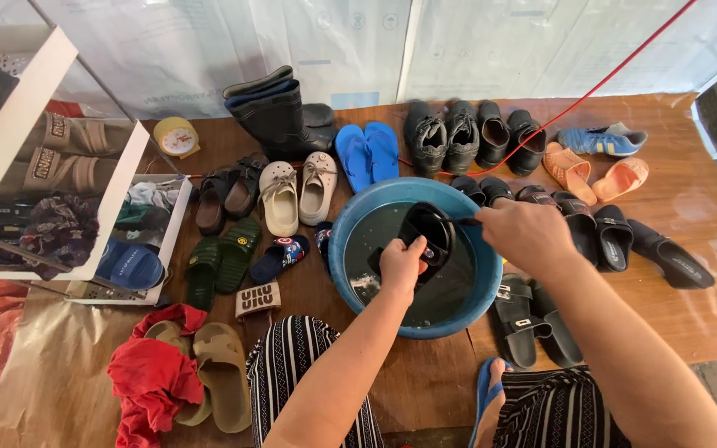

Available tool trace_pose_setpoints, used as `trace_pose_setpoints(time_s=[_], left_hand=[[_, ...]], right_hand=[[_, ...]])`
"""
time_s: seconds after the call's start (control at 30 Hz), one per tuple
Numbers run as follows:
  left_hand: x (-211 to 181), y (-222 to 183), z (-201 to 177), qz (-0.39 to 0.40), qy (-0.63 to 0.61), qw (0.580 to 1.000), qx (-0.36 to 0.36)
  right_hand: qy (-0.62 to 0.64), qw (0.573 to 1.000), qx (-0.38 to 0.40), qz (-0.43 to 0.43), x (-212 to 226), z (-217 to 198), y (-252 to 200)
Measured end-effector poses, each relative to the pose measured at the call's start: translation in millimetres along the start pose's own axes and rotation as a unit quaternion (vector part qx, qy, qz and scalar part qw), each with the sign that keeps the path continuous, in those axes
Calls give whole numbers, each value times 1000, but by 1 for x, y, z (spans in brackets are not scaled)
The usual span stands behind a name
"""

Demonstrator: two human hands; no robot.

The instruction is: Scrubbing a pair of black sandals with a brush in a basin of water to clean them.

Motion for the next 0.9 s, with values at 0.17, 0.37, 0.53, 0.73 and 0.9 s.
trace_pose_setpoints(time_s=[0.17,0.37,0.53,0.73,0.9], left_hand=[[13,7,4,1,0,1000,11],[8,19,-9,3,-37,999,-4],[13,27,-7,-18,-66,998,-11],[33,39,-6,-41,-94,994,-33],[31,36,-4,-56,-73,996,5]], right_hand=[[57,994,-86,27,15,4,2],[104,984,137,50,4,-20,4],[371,868,239,226,-51,40,4],[697,603,195,334,-41,123,-6],[448,776,273,352,-43,201,-19]])
Point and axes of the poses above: each hand's wrist, its own y-axis towards the middle knuckle, its own z-axis out of the palm, x = y × z, the point moved 7 cm from there along y, towards the middle knuckle, and after that the axes turned 7 degrees about y, right-handed, at the moved point
